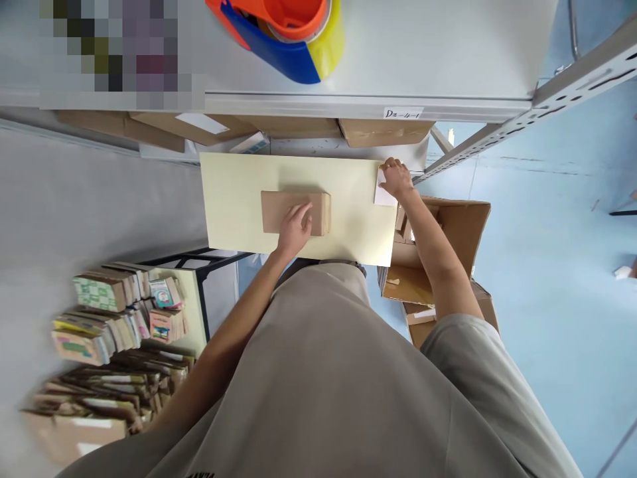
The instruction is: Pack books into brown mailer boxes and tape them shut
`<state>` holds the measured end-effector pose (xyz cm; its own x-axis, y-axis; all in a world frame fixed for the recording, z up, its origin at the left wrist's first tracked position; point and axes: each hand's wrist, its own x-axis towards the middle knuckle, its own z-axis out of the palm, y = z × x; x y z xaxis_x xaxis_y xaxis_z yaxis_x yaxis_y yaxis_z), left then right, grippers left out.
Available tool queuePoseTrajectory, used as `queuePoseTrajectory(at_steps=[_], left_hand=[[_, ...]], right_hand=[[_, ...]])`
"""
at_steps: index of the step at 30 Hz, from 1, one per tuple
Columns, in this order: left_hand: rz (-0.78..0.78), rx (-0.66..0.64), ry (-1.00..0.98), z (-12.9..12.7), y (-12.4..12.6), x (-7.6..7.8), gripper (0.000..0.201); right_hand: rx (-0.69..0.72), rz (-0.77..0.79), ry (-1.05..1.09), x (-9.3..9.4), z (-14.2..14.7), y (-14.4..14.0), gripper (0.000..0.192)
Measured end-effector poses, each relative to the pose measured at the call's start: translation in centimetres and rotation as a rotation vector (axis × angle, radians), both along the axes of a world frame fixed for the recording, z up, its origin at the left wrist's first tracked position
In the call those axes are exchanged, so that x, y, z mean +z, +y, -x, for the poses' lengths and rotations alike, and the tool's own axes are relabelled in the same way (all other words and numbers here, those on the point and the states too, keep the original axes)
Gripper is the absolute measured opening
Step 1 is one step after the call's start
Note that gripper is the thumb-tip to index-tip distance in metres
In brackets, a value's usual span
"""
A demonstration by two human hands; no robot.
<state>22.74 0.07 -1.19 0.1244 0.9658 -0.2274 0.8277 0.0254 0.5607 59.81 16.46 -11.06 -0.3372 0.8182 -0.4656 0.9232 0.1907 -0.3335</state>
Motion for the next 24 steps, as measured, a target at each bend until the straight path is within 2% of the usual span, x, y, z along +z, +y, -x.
queuePoseTrajectory(at_steps=[6, 11, 14, 19, 22, 24], left_hand=[[-0.009, -0.093, -0.008, -2.1, 0.8, -0.1, 0.05], [0.052, -0.198, -0.053, -4.6, 2.4, -0.7, 0.056], [0.135, -0.298, -0.085, -7.2, 4.3, -1.9, 0.069], [0.285, -0.509, -0.054, -12.4, 7.2, -4.6, 0.087], [0.357, -0.596, 0.016, -14.8, 7.4, -5.9, 0.094], [0.389, -0.63, 0.051, -15.7, 7.1, -6.6, 0.098]], right_hand=[[-0.049, -0.171, 0.0, 1.0, 0.8, -1.1, 0.052], [-0.004, -0.23, -0.031, 3.1, 0.5, -3.0, 0.049], [0.033, -0.272, 0.001, 4.7, -0.3, -6.6, 0.05], [0.068, -0.3, 0.03, 6.6, -0.8, -15.4, 0.042], [0.071, -0.26, 0.024, 6.9, 0.0, -19.4, 0.038], [0.059, -0.217, 0.012, 6.9, 0.6, -20.8, 0.038]])
